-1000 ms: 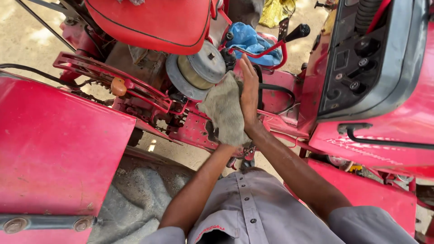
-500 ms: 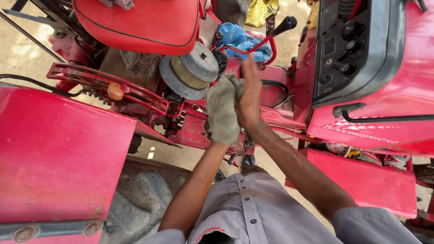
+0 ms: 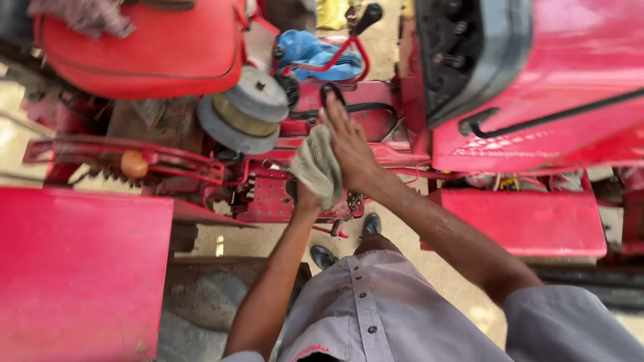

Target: The person wipes down a red tractor with a cloth, cleaning the side panel, engine area, and seat surroundings. They pull and reposition a drive belt, use a wrench on a component, and wipe the steering wheel and dashboard surfaces.

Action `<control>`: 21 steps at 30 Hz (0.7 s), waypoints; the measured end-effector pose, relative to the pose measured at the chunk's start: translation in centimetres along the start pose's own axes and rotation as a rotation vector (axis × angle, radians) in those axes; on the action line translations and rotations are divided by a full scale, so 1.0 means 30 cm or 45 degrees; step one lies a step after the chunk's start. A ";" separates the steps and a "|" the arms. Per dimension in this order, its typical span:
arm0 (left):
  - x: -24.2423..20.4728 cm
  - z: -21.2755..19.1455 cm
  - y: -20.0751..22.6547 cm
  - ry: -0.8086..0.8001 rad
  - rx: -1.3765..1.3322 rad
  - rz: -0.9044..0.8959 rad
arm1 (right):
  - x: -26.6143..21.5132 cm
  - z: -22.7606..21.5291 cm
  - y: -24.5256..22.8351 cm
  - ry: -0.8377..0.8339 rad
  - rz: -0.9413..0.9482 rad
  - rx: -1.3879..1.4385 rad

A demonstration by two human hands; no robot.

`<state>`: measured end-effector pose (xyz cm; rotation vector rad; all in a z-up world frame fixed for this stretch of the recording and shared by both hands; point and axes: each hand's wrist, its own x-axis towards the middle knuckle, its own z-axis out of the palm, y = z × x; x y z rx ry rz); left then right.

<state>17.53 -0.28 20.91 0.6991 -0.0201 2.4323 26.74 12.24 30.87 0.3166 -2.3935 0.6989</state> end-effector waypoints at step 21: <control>-0.499 0.374 -0.957 -0.531 -0.631 -0.931 | -0.356 -0.661 -0.042 0.896 0.354 2.550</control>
